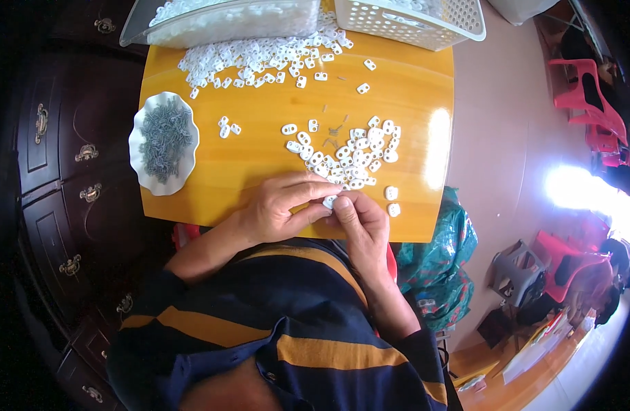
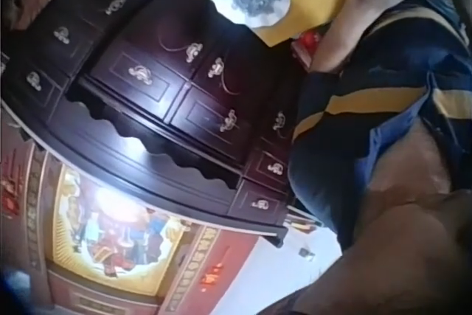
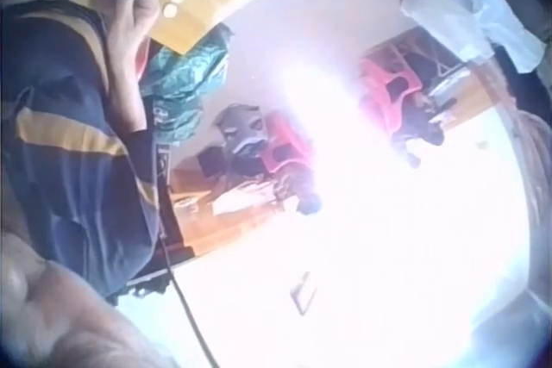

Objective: Assemble small plastic components by manually inserting metal pins.

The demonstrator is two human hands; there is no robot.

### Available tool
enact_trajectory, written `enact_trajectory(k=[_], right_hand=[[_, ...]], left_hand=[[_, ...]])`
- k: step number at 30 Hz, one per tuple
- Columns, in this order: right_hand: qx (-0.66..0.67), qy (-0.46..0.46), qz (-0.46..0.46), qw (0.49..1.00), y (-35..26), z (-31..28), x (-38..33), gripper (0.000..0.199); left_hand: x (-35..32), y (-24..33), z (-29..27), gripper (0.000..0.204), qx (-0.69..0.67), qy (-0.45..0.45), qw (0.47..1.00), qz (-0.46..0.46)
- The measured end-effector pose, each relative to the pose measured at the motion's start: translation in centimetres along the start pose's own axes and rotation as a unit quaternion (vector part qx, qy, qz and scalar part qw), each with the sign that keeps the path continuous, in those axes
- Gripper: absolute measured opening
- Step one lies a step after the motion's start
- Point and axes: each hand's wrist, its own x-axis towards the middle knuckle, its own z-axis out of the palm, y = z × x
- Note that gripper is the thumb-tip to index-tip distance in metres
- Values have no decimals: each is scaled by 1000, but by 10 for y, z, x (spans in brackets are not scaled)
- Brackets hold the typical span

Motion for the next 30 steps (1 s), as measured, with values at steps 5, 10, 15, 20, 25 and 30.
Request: enact_trajectory(k=[5,10,15,20,25,30], right_hand=[[26,-4,5,1000,2,-2,2,22],[45,5,8,999,4,-3,1,21],[56,3,8,998,4,-5,0,21],[77,3,15,997,3,-5,0,24],[52,-7,13,999,2,-4,0,26],[45,-16,14,999,0,-3,0,27]], left_hand=[[3,0,-5,27,-14,-11,1000,-4],[6,0,-4,25,-27,-14,1000,-5],[6,-1,0,26,-40,4,999,4],[7,1,2,26,-66,-1,998,-15],[7,1,1,25,-93,1,995,-20],[8,5,-2,24,-57,-15,998,-15]])
